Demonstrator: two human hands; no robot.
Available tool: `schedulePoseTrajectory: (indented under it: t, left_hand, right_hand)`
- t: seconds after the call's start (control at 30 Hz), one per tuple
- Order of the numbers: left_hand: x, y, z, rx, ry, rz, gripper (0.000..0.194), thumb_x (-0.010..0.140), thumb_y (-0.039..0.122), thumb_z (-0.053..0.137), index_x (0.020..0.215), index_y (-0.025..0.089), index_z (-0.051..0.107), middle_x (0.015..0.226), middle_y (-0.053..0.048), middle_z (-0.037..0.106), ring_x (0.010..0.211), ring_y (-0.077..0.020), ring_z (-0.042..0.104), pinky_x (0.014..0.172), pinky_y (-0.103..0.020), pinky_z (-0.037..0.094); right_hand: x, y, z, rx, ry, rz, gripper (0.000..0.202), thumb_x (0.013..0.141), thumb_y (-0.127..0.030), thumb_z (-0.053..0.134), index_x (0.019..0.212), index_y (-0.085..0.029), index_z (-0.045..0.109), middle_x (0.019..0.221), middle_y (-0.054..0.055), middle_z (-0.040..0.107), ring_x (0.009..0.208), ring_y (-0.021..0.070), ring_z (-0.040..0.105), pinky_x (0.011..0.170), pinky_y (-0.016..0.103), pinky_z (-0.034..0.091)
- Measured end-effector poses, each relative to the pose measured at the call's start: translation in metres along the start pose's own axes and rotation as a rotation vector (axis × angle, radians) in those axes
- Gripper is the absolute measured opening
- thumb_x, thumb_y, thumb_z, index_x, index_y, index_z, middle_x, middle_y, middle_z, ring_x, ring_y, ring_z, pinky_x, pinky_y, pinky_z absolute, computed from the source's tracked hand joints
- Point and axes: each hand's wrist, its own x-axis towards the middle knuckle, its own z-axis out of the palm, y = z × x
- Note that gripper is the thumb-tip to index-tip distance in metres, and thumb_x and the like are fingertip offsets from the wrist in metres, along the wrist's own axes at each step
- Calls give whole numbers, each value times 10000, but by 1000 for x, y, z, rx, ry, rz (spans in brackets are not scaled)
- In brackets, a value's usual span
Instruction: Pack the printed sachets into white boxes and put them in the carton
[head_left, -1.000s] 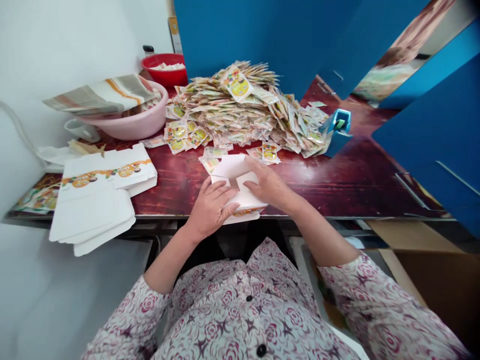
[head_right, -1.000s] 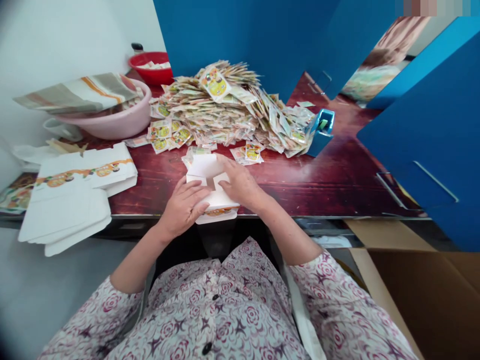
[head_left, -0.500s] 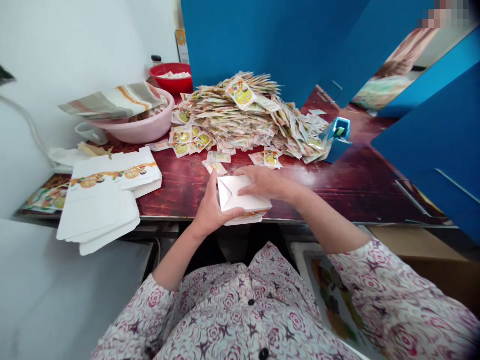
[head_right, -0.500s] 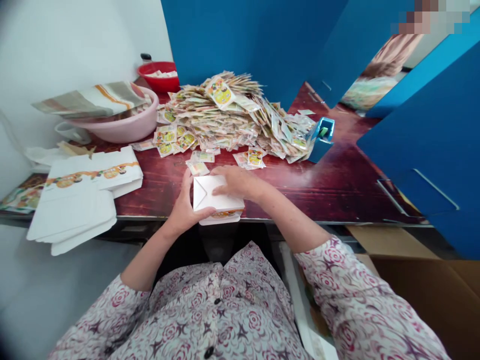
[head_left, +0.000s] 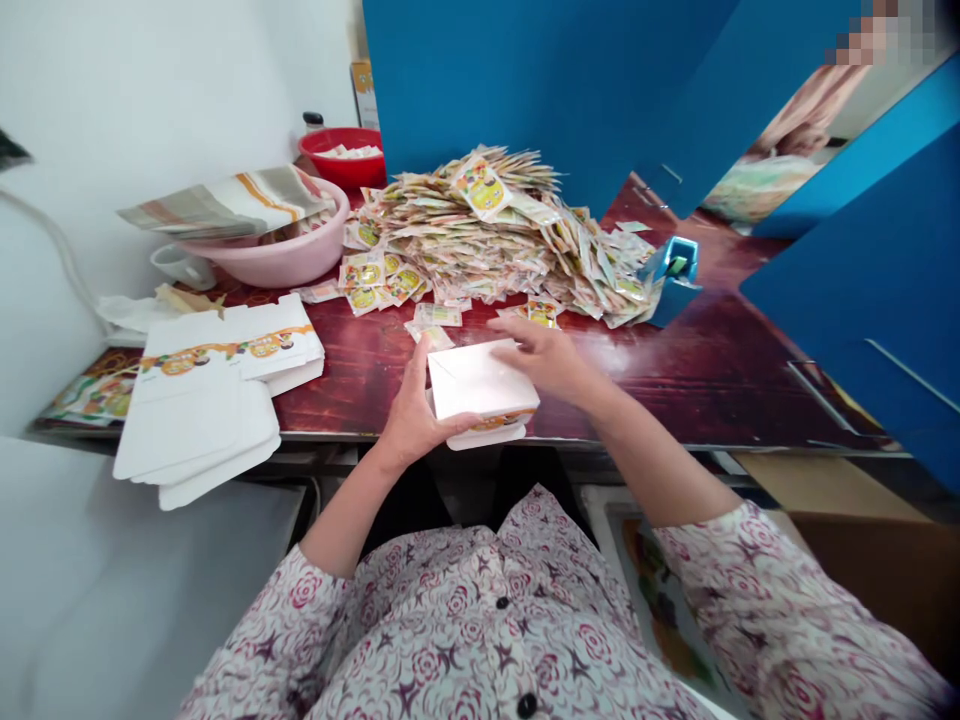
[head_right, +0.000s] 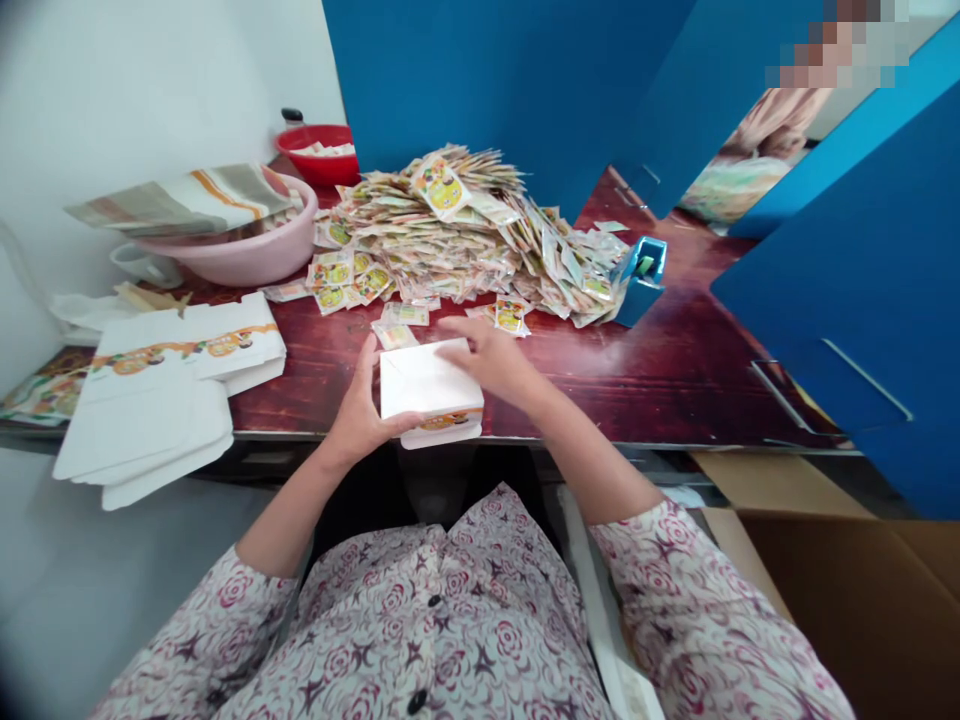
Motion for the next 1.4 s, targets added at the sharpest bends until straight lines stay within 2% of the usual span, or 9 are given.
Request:
schedulePoseTrajectory:
  t: [0.1, 0.2, 0.33, 0.5, 0.63, 0.77, 0.97, 1.17, 1.4]
  left_hand:
    - [-2, 4, -10, -17, 161, 6, 1125, 709, 649, 783, 1573, 252, 181, 1500, -183, 442, 1366, -371, 482, 1148, -555, 384]
    - [-8, 15, -14, 46, 341, 98, 1068, 757, 673, 731, 1571, 264, 173, 1524, -174, 393, 1414, -359, 424, 1176, -526, 354]
    - [-19, 33, -10, 315, 432, 314, 1158, 678, 684, 793, 1575, 284, 181, 1553, -171, 310, 1456, -390, 330, 1199, -584, 288]
    - [-36, 40, -20, 360, 394, 347, 1176, 705, 647, 796, 1583, 351, 71, 1622, -159, 187, 1500, -389, 262, 1203, -608, 275]
    - [-47, 30, -35, 305, 375, 174, 1086, 781, 562, 772, 1586, 334, 79, 1669, -148, 100, 1550, -364, 150, 1246, -583, 207]
    - [-47, 19, -42, 309, 440, -12, 938, 848, 450, 743, 1580, 342, 166, 1693, -113, 68, 1565, -347, 97, 1255, -579, 196]
    - [-43, 24, -64, -2, 639, -45, 556, 1008, 366, 493, 1526, 381, 292, 1642, -59, 294, 1497, -255, 348, 1199, -462, 382]
    - [-33, 34, -91, 165, 614, 23, 700, 962, 438, 571, 1557, 388, 207, 1664, -68, 230, 1537, -270, 253, 1221, -498, 319]
    - [-36, 13, -75, 101, 374, -155, 1084, 725, 538, 820, 1579, 291, 200, 1663, -155, 225, 1515, -368, 278, 1214, -573, 285]
  right_hand:
    - [-19, 2, -9, 255, 208, 150, 442, 933, -551, 564, 1170, -211, 719, 1170, 79, 733, 1040, 240, 690, 903, 438, 574]
    - [-40, -4, -5, 425, 99, 247, 582, 912, -699, 505, 1109, -209, 750, 1144, 95, 741, 1086, 271, 681, 925, 464, 567]
    - [-52, -20, 12, 633, 66, 200, 520, 870, -655, 622, 1203, -265, 711, 1289, 49, 694, 1269, 266, 589, 1112, 480, 449]
    - [-47, -38, 17, 855, 76, 174, 405, 811, -471, 767, 1167, -295, 688, 1191, 41, 717, 1045, 213, 686, 955, 401, 560]
    - [-40, -54, 24, 669, 182, -51, 197, 840, -315, 743, 1029, -294, 692, 962, -4, 722, 852, 165, 678, 824, 361, 583]
    - [-31, -82, 44, 196, 355, -408, 200, 859, -197, 705, 1022, -313, 702, 951, -24, 734, 952, 186, 666, 1066, 495, 464]
    - [-31, -96, 75, -215, 139, -685, 317, 919, -115, 576, 925, -396, 722, 977, -82, 766, 1305, 241, 565, 1254, 628, 46]
    - [-28, -50, 88, -277, 124, -660, 329, 907, -80, 560, 932, -362, 727, 1026, -86, 775, 1375, 253, 514, 1239, 654, 21]
    - [-39, -52, 106, -232, 133, -715, 321, 922, -89, 545, 1094, -301, 714, 915, -29, 788, 1048, 207, 686, 1234, 555, 200]
